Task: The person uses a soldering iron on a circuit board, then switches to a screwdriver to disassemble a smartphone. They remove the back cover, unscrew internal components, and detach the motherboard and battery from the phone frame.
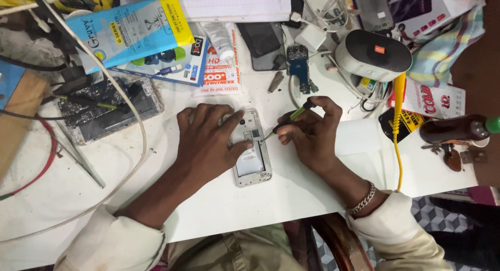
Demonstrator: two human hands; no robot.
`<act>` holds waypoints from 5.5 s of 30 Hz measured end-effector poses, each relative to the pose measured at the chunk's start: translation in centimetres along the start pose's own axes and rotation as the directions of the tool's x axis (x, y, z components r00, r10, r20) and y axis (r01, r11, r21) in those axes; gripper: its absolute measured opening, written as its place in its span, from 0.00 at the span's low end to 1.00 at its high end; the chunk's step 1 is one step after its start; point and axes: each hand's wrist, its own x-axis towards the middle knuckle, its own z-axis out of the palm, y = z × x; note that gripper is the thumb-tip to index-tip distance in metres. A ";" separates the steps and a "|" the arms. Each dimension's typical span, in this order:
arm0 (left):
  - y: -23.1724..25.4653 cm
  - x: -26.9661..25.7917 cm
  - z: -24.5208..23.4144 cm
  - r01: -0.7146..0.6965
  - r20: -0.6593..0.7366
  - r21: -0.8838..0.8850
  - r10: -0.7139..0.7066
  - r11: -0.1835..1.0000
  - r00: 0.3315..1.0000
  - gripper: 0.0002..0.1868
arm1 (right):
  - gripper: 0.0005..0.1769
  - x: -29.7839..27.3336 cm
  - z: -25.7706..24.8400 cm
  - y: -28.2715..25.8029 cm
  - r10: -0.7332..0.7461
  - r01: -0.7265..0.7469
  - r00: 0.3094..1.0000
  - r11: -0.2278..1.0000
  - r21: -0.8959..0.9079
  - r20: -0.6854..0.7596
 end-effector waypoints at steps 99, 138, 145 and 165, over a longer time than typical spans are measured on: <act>2.2 -0.6 -0.3 -0.355 0.110 0.408 0.341 0.841 0.934 0.24 | 0.29 -1.1 2.1 -4.8 0.004 0.009 0.996 0.989 -0.148 0.084; -2.1 0.1 -1.3 -0.145 -0.044 0.293 0.165 0.945 0.985 0.18 | 0.26 -1.8 -10.2 -4.9 -0.271 0.120 0.903 0.904 -0.410 -0.333; 3.8 0.0 2.8 -0.334 0.022 0.008 0.334 0.942 0.942 0.26 | 0.25 -4.5 -12.3 -1.9 -0.032 -0.057 0.877 0.984 -0.170 -0.479; 5.0 0.6 4.0 -0.317 0.167 -0.029 0.317 0.948 0.934 0.31 | 0.25 -4.6 -9.3 -2.5 -0.061 -0.051 0.901 0.968 -0.244 -0.429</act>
